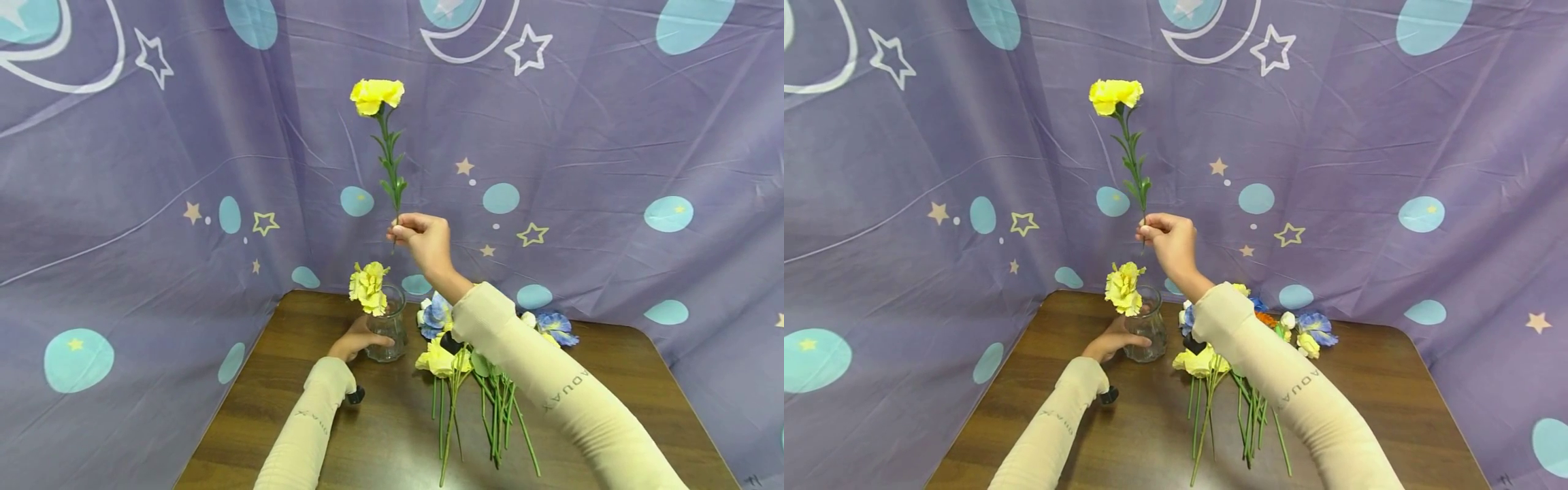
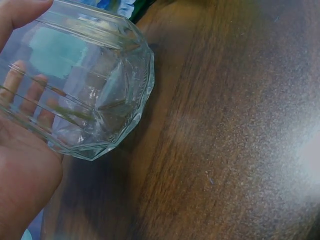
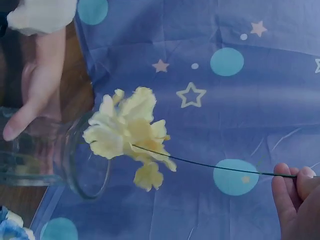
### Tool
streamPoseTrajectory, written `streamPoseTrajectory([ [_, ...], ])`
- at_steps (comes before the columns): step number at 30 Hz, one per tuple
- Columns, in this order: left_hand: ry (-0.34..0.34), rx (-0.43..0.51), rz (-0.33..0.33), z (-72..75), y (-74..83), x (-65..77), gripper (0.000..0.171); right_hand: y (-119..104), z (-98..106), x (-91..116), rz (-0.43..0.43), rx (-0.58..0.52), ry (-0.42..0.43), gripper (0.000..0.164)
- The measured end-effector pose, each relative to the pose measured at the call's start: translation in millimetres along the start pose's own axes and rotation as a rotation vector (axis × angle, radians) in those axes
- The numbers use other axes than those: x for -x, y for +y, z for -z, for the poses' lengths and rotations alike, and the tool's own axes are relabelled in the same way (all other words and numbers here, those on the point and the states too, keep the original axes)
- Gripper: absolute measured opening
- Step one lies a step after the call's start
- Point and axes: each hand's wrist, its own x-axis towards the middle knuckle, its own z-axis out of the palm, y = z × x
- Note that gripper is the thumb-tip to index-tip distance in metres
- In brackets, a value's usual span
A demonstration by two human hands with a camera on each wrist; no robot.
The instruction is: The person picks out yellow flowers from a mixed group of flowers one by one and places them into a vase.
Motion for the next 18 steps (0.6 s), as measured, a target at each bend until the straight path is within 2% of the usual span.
streamPoseTrajectory([
  [4, 0.018, -0.012, 0.031, 0.6, 1.3, 0.9, 0.100, 6, 4, 2, -0.013, 0.054, 0.009, 0.010],
  [11, 0.033, -0.013, 0.068, -0.6, 3.0, 1.0, 0.106, 18, 6, 5, -0.052, 0.086, 0.001, 0.011],
  [14, 0.029, 0.028, 0.048, -1.4, 3.8, 2.0, 0.104, 22, 5, 6, -0.059, 0.107, -0.003, 0.011],
  [18, -0.003, 0.080, -0.016, -0.8, 1.1, 1.4, 0.092, 24, 5, 9, -0.072, 0.137, -0.013, 0.010],
])
